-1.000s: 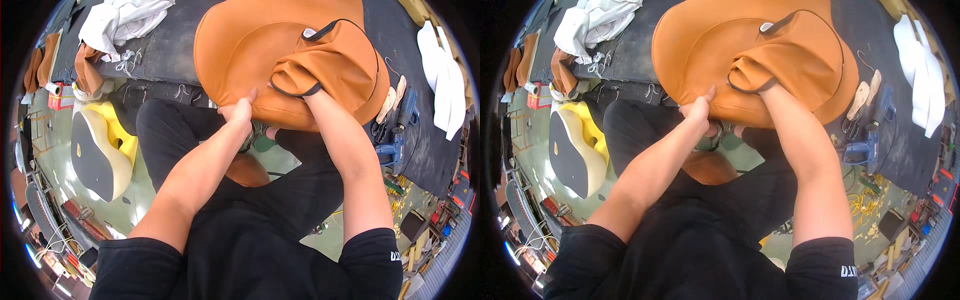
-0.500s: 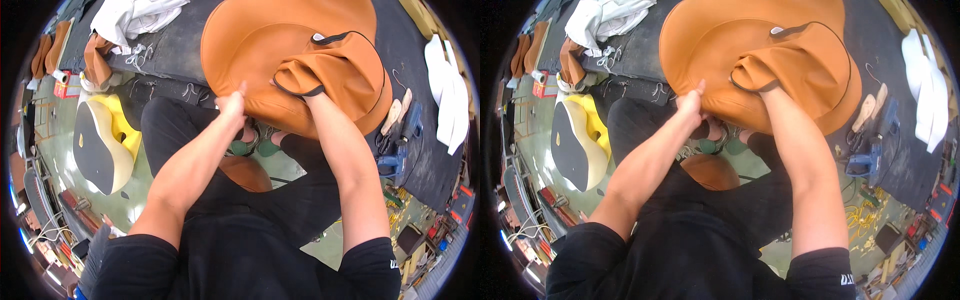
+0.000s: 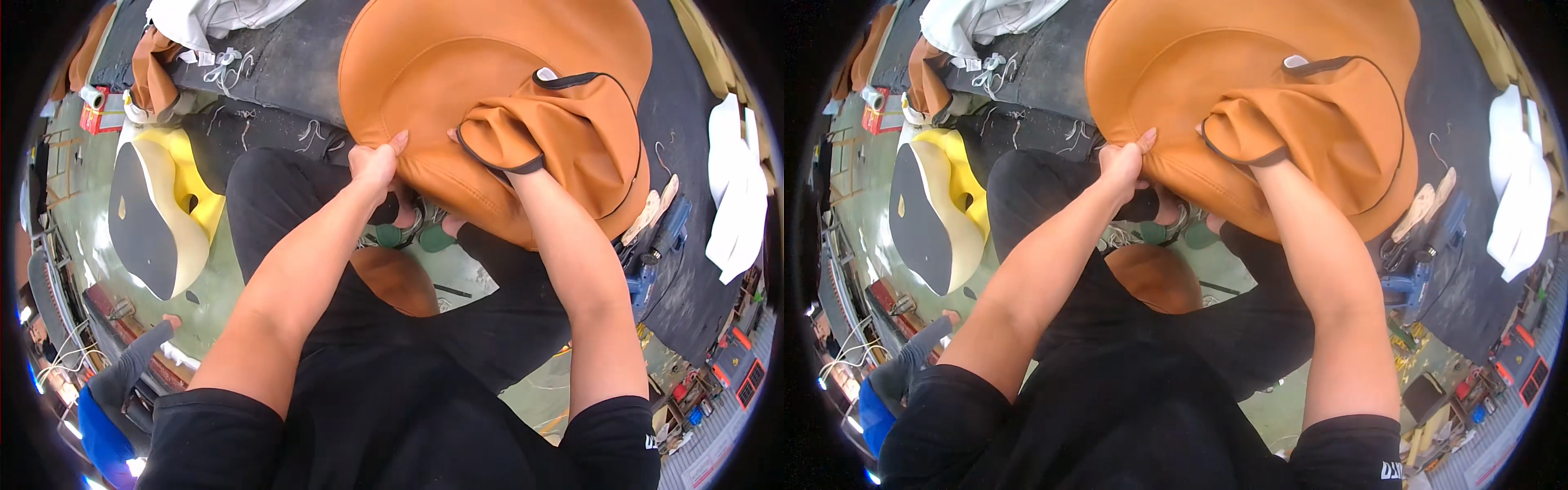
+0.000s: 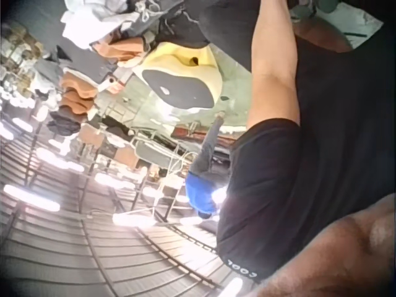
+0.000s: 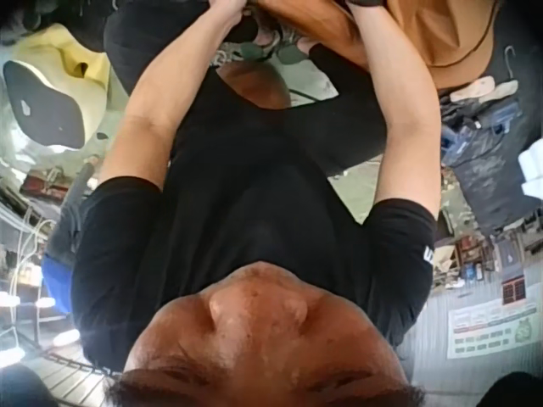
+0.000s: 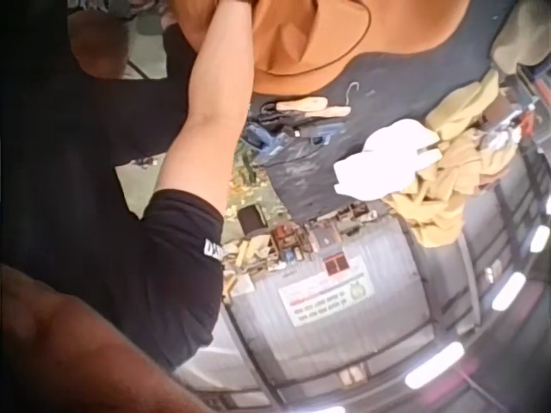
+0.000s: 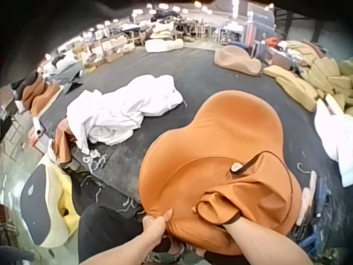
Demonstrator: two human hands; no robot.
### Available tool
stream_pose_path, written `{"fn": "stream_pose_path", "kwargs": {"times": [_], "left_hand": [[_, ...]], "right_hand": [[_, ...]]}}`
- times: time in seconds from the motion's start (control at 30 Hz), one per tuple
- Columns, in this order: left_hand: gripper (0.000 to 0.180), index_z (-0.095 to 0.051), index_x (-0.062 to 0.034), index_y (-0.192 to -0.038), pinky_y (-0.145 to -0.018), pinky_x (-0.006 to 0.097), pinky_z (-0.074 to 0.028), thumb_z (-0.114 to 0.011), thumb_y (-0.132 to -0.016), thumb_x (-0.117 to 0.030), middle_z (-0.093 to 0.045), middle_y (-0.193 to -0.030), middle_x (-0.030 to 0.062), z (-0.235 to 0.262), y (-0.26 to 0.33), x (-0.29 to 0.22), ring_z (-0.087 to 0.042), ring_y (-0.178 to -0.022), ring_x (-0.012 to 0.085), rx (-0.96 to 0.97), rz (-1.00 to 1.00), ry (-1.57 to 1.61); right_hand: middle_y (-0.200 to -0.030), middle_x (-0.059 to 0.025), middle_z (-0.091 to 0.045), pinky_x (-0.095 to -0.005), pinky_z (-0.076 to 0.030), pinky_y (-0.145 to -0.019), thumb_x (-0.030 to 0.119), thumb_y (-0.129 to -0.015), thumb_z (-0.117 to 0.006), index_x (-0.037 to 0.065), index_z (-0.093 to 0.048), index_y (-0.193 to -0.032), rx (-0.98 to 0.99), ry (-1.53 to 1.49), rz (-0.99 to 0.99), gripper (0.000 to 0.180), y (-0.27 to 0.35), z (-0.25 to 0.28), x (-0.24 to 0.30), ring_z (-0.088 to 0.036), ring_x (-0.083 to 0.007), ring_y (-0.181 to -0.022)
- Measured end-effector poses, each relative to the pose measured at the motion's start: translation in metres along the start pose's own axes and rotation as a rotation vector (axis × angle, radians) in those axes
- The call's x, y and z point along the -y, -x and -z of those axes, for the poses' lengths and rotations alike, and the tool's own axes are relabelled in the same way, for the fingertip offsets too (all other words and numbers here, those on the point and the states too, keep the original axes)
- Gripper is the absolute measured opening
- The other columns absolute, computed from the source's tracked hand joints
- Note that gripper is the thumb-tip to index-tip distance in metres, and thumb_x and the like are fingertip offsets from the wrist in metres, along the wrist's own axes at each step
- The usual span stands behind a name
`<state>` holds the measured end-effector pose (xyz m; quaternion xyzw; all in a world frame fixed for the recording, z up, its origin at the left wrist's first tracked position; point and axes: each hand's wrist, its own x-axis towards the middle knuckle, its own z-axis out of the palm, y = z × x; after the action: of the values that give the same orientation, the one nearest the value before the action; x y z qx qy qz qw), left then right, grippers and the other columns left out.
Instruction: Manually fitting and smoothing a leather cover onto a foam chair seat component.
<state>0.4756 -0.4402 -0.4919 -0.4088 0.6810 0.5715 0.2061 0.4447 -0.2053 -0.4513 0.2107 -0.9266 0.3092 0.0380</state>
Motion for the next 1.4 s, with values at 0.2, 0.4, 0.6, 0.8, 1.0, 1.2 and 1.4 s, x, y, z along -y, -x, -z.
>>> {"fn": "stream_pose_path", "kwargs": {"times": [0.2,0.4,0.6,0.8,1.0,1.2,1.4], "left_hand": [[0.06,-0.076,0.0107,-0.109,-0.091,0.042,-0.056,-0.092,-0.08,-0.039,-0.077,-0.112,0.0243,-0.011,-0.006,0.006,-0.075,-0.102,0.0314,-0.048,-0.048,-0.038],[0.071,-0.068,0.014,-0.12,-0.09,0.042,-0.058,-0.089,-0.083,-0.043,-0.075,-0.116,0.0293,0.031,-0.049,-0.01,-0.075,-0.103,0.0337,-0.266,-0.311,-0.237],[0.107,-0.04,0.016,-0.139,-0.108,0.046,-0.05,-0.091,-0.076,-0.054,-0.06,-0.139,0.0358,0.05,-0.042,-0.046,-0.063,-0.129,0.042,-0.221,-0.227,-0.363],[0.103,-0.037,0.0104,-0.142,-0.11,0.049,-0.049,-0.088,-0.079,-0.054,-0.061,-0.138,0.033,0.063,-0.042,-0.047,-0.063,-0.129,0.0439,-0.136,-0.168,-0.313],[0.094,-0.038,0.0083,-0.134,-0.106,0.05,-0.051,-0.087,-0.081,-0.051,-0.064,-0.133,0.0342,0.058,-0.029,-0.06,-0.065,-0.123,0.0467,-0.158,-0.141,-0.344],[0.087,-0.037,0.0083,-0.127,-0.104,0.051,-0.052,-0.083,-0.084,-0.051,-0.067,-0.122,0.0364,0.054,-0.039,-0.046,-0.067,-0.118,0.0483,-0.125,-0.208,-0.335],[0.08,-0.037,0.0062,-0.122,-0.098,0.053,-0.053,-0.082,-0.086,-0.05,-0.069,-0.113,0.0367,0.057,-0.038,-0.041,-0.069,-0.111,0.0499,-0.147,-0.235,-0.32]], "right_hand": [[-0.096,-0.013,-0.075,-0.044,-0.055,-0.086,0.038,-0.081,-0.086,0.007,-0.08,-0.086,0.024,-0.082,-0.005,0.032,0.003,0.0,-0.018,-0.071,-0.0327,-0.093],[-0.101,-0.0218,-0.075,-0.0465,-0.055,-0.089,0.032,-0.08,-0.082,0.0,-0.08,-0.091,-0.01,-0.143,-0.148,0.033,-0.027,-0.022,0.03,-0.07,-0.0396,-0.098],[-0.1,-0.0228,-0.073,-0.0438,-0.055,-0.088,0.027,-0.08,-0.083,-0.003,-0.077,-0.093,-0.101,-0.178,-0.077,0.034,-0.036,-0.044,0.022,-0.071,-0.0371,-0.097],[-0.139,-0.02,-0.065,-0.0385,-0.046,-0.111,0.038,-0.093,-0.078,0.001,-0.058,-0.143,0.357,-0.162,-0.392,0.066,-0.032,0.029,0.124,-0.062,-0.0298,-0.13],[-0.133,-0.0196,-0.066,-0.0472,-0.052,-0.101,0.038,-0.074,-0.092,0.006,-0.063,-0.138,-0.107,0.319,0.365,0.077,-0.112,0.06,0.173,-0.062,-0.0354,-0.124],[-0.175,-0.0138,-0.017,-0.0751,-0.019,-0.12,0.062,-0.058,-0.092,0.021,-0.029,-0.167,0.013,0.552,0.394,0.133,-0.161,-0.035,0.044,-0.016,-0.0428,-0.16],[-0.174,-0.0087,-0.023,-0.0766,-0.022,-0.116,0.064,-0.056,-0.091,0.023,-0.041,-0.163,-0.101,0.474,0.409,0.125,-0.165,-0.069,0.031,-0.017,-0.0407,-0.16]]}}
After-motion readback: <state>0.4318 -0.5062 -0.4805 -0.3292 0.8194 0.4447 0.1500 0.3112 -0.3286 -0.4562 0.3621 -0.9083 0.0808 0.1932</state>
